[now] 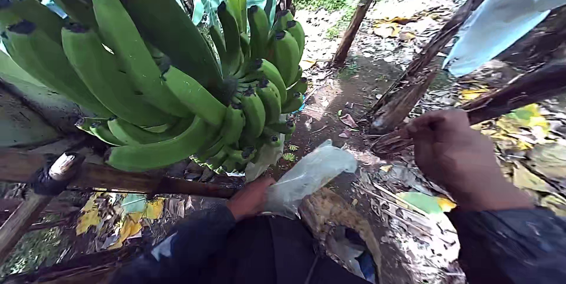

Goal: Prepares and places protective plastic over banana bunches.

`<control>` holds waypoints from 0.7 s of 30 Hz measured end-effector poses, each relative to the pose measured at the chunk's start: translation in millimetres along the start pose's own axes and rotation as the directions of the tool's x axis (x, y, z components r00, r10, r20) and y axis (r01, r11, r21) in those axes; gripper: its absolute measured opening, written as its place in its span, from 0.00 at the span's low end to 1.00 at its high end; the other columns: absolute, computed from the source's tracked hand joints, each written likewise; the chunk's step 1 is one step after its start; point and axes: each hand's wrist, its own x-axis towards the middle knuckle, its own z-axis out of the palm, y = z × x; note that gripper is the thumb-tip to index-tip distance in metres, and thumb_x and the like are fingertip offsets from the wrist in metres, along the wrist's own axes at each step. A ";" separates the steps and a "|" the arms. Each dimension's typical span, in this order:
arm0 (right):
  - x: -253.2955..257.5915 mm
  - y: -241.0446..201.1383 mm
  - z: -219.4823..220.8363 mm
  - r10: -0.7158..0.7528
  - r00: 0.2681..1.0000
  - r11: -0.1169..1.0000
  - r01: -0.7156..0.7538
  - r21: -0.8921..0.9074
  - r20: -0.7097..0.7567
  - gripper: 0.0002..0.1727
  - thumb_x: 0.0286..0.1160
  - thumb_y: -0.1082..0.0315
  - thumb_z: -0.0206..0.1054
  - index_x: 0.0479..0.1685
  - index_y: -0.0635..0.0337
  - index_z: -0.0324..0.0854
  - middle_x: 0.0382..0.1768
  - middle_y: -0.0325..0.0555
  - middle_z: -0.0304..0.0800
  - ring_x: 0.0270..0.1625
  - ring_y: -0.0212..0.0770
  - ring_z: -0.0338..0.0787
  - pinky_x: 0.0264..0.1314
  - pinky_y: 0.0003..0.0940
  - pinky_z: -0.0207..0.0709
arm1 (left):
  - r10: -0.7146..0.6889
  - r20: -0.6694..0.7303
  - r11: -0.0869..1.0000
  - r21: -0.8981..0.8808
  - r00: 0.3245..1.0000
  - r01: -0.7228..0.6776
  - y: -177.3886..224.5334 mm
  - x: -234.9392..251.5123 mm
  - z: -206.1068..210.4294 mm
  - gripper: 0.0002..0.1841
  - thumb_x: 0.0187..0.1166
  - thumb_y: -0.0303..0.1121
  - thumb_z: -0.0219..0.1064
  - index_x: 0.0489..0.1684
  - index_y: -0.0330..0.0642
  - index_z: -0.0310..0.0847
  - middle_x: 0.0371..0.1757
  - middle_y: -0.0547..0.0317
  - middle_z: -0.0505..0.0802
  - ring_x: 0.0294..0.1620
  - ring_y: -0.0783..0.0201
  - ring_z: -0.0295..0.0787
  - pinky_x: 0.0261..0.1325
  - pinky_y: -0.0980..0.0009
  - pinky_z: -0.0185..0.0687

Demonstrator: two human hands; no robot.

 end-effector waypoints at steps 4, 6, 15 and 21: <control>-8.1 -54.2 47.1 -0.420 0.855 0.908 0.401 0.125 0.306 0.29 0.73 0.40 0.70 0.56 0.57 0.87 0.54 0.56 0.91 0.58 0.62 0.90 0.61 0.70 0.79 | -0.131 -0.036 0.990 -0.065 0.991 0.128 -19.2 -43.1 -14.0 0.20 0.87 0.34 0.57 0.74 0.38 0.77 0.63 0.41 0.90 0.66 0.48 0.88 0.74 0.46 0.78; -31.9 -68.1 98.3 -0.488 0.810 0.872 0.463 0.156 0.324 0.34 0.64 0.33 0.75 0.61 0.48 0.86 0.70 0.54 0.85 0.71 0.63 0.84 0.71 0.73 0.72 | -0.088 -0.100 0.995 -0.057 0.991 0.082 -13.3 -54.5 -21.5 0.19 0.86 0.35 0.58 0.70 0.39 0.81 0.59 0.43 0.92 0.62 0.49 0.90 0.69 0.47 0.81; -14.5 -74.5 105.4 -0.518 0.849 0.829 0.528 0.187 -0.102 0.14 0.85 0.71 0.55 0.48 0.57 0.89 0.42 0.54 0.95 0.48 0.55 0.95 0.59 0.56 0.85 | 0.162 -0.464 0.986 0.052 0.871 -0.156 -10.2 -114.0 -62.3 0.17 0.85 0.40 0.65 0.64 0.42 0.86 0.58 0.53 0.94 0.59 0.61 0.92 0.66 0.56 0.87; -27.1 -137.2 73.5 -0.615 0.785 0.733 0.533 0.423 0.075 0.33 0.87 0.33 0.47 0.58 0.54 0.82 0.25 0.43 0.86 0.19 0.40 0.84 0.17 0.42 0.79 | 0.351 -0.652 0.937 0.251 0.672 -0.245 -30.8 -172.4 -86.0 0.18 0.90 0.46 0.59 0.48 0.43 0.91 0.42 0.58 0.95 0.47 0.72 0.92 0.57 0.72 0.87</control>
